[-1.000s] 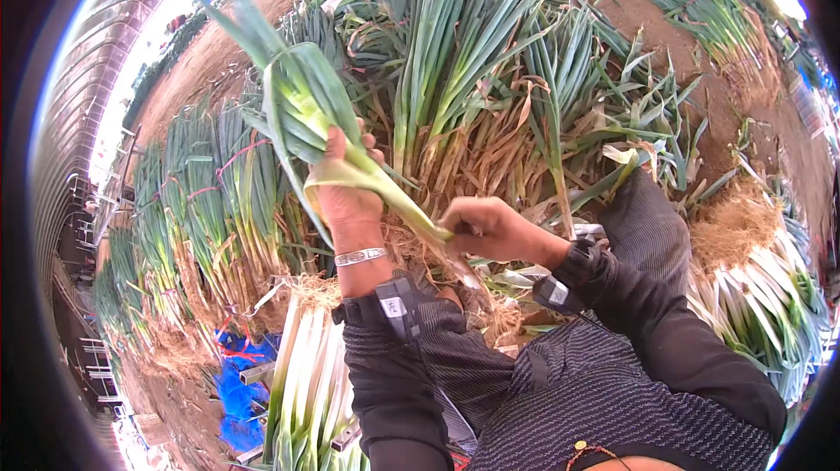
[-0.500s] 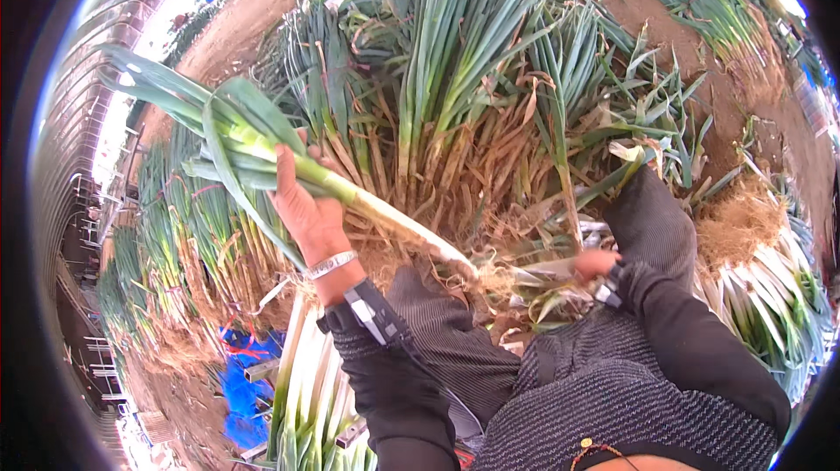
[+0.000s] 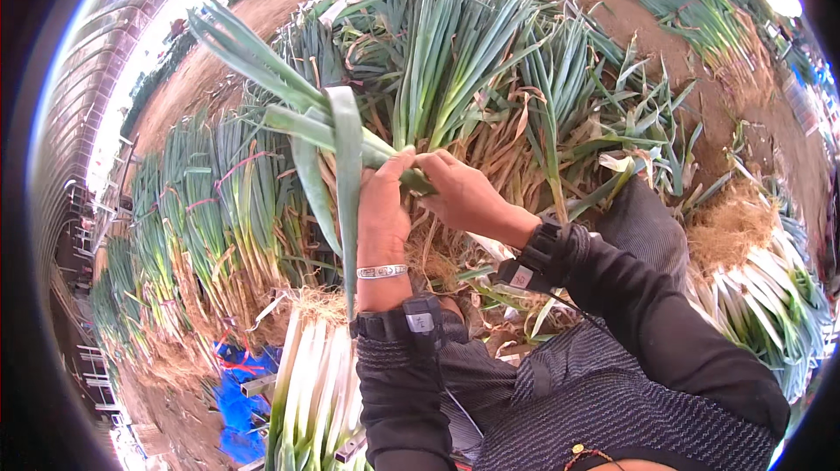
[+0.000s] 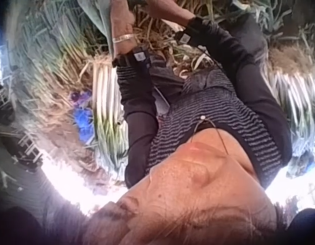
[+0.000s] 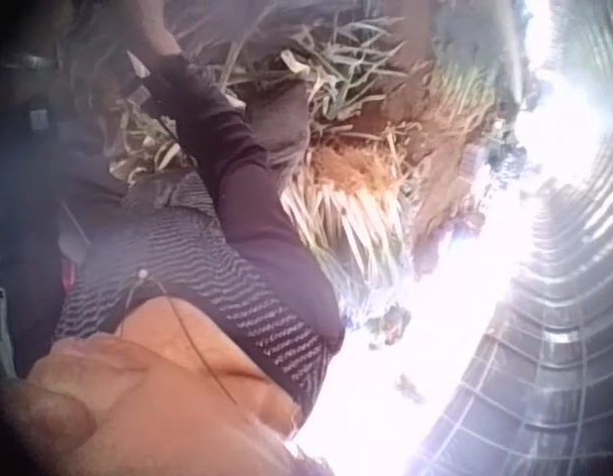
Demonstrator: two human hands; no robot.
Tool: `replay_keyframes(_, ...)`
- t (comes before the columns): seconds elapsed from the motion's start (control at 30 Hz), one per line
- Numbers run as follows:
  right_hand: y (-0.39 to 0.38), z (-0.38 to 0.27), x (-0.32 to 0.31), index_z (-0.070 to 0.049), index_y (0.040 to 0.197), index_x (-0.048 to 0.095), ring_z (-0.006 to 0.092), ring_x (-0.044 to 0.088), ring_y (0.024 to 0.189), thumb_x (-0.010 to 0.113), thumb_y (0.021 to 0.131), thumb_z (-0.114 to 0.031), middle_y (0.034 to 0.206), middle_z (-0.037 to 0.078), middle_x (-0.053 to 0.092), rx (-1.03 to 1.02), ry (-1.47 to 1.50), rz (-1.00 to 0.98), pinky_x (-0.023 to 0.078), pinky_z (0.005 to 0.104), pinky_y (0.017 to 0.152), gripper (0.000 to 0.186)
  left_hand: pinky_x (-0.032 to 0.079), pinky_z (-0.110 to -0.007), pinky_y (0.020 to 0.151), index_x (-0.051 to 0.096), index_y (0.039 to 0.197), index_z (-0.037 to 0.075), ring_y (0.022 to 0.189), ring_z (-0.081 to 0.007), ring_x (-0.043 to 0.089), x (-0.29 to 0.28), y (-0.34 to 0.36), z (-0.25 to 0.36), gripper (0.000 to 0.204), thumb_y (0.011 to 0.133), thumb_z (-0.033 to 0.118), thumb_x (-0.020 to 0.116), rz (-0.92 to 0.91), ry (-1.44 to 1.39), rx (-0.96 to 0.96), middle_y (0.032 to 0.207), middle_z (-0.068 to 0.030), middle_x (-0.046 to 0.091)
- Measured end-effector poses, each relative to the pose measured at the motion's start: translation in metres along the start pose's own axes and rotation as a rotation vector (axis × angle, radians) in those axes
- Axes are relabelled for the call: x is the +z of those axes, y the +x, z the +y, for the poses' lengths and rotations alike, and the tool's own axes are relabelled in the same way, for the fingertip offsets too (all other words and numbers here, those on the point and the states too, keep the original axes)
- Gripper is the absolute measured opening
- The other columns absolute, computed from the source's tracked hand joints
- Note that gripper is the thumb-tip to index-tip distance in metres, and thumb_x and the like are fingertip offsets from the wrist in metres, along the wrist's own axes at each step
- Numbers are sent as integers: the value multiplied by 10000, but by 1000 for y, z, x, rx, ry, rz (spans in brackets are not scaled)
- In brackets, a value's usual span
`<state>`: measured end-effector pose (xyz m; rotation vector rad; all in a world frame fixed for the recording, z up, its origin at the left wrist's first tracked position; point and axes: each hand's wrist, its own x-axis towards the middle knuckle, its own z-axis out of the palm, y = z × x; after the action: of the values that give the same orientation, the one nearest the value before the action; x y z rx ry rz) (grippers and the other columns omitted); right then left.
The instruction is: Cleaning and peeling the outer layers of leeks by hand.
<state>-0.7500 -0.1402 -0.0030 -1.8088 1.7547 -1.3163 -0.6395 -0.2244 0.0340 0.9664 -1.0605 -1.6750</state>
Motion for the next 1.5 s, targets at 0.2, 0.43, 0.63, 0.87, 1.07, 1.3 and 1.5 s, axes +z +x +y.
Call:
replay_keyframes(0.2, -9, 38, -15, 2, 1245, 475, 104, 581, 1001, 612, 886, -37, 1092, 45, 595, 191, 557, -28, 484, 272, 866, 386, 511, -337, 671, 530, 1160, 119, 809, -180, 594, 6, -12, 3, 409, 774, 10, 614, -72, -84, -32, 930, -51, 589)
replay_keyframes(0.43, -26, 7, -22, 48, 1254, 448, 139, 553, 1033, 643, 836, -24, 1133, 88, 578, 410, 970, -96, 438, 281, 942, 467, 567, -385, 700, 624, 1100, 13, 827, -243, 670, 3, 7, -20, 272, 845, 65, 702, -131, -238, -258, 996, -110, 681)
replay_keyframes(0.63, -42, 10, -22, -12, 1381, 382, 128, 542, 1098, 647, 873, -45, 1203, 48, 568, 421, 1042, -164, 424, 297, 986, 574, 577, -400, 725, 621, 1077, -8, 797, -246, 668, 16, -1, -28, 228, 864, 49, 677, -148, -309, -286, 939, -121, 678)
replay_keyframes(0.87, -54, -3, -32, 19, 1333, 439, 118, 531, 1078, 634, 870, -44, 1172, 61, 577, 415, 1105, -114, 430, 298, 968, 507, 549, -349, 659, 633, 1008, -20, 738, -226, 648, 7, 3, -46, 195, 892, 133, 665, -188, -324, -477, 857, -110, 667)
replay_keyframes(1.07, -80, -5, -52, 25, 1270, 514, 100, 560, 1011, 621, 891, -43, 1125, 38, 600, 461, 983, -86, 453, 270, 929, 400, 530, -290, 602, 636, 984, -11, 681, -190, 638, 11, -10, -65, 225, 890, 191, 672, -239, -199, -444, 809, -91, 658)
replay_keyframes(1.3, -110, -28, -105, -23, 1067, 600, 113, 634, 836, 666, 880, -79, 948, 40, 648, 366, 1022, -193, 537, 276, 767, 205, 524, -318, 557, 625, 1022, 2, 712, -185, 663, 8, -1, -74, 237, 898, 200, 667, -163, -51, -432, 882, -110, 689)
replay_keyframes(1.5, -74, 37, -174, 17, 1164, 501, 213, 635, 922, 519, 989, -283, 1033, 134, 618, 276, 1380, 534, 542, 289, 829, 348, 529, -319, 565, 612, 1060, -1, 713, -190, 665, 15, -8, -65, 239, 903, 173, 657, -159, -27, -426, 887, -114, 690)
